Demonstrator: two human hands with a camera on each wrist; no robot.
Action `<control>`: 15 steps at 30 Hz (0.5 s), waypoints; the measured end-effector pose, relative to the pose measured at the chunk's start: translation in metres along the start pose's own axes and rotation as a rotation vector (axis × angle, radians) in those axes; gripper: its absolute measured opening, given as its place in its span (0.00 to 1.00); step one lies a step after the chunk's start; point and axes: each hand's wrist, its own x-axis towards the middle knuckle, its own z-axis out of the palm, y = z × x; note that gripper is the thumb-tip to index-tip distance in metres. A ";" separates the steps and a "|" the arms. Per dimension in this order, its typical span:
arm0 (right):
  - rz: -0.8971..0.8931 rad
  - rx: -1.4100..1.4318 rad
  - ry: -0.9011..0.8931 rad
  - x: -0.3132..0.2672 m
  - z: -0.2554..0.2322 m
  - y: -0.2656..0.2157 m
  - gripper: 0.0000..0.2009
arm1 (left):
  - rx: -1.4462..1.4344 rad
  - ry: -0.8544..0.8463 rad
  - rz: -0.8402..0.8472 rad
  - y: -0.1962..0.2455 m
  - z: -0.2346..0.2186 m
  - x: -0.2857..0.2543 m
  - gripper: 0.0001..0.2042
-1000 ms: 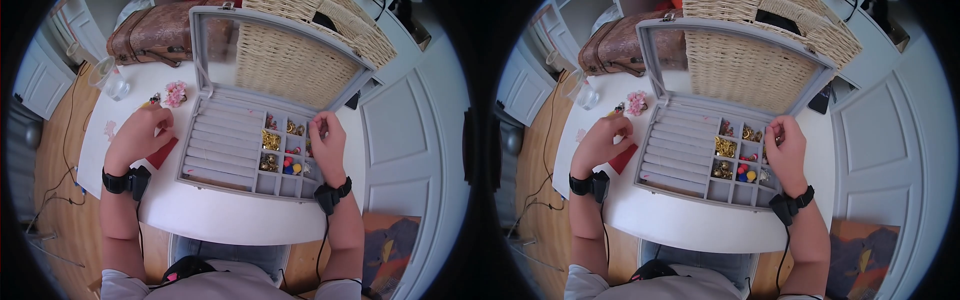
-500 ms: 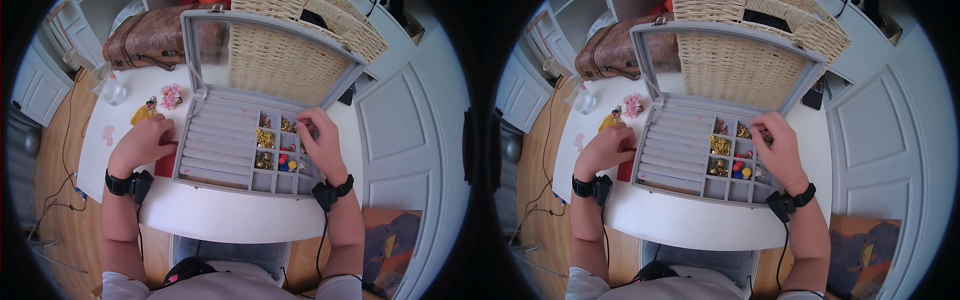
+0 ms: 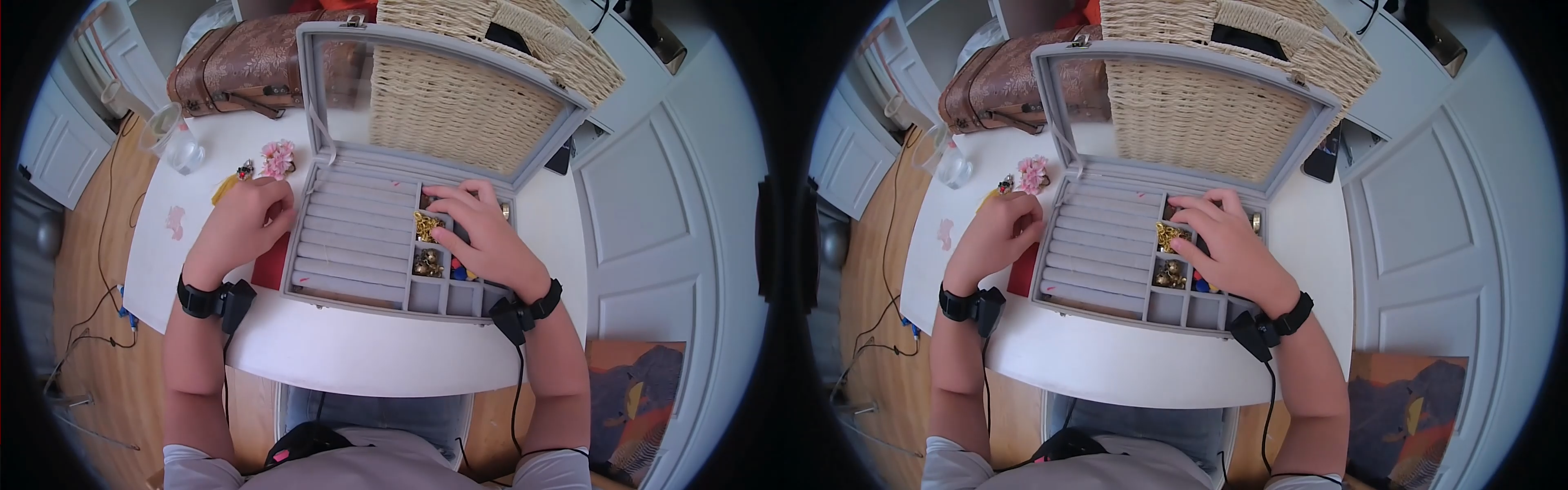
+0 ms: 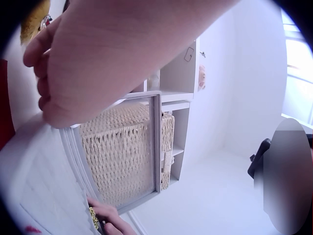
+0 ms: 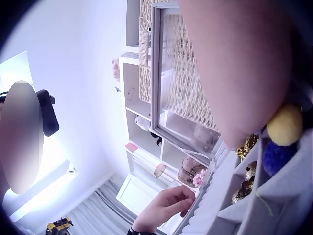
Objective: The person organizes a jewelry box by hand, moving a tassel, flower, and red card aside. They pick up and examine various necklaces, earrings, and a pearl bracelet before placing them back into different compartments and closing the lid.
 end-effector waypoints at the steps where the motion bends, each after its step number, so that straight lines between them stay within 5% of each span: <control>1: -0.008 0.004 -0.004 0.000 0.000 0.001 0.17 | 0.000 0.000 0.000 0.003 0.001 0.001 0.04; 6: -0.014 0.002 -0.013 -0.001 -0.001 0.001 0.18 | -0.183 0.077 0.112 0.019 0.013 0.003 0.03; 15: -0.010 0.033 0.034 -0.004 -0.002 0.004 0.17 | -0.139 -0.033 0.347 0.026 0.032 0.006 0.04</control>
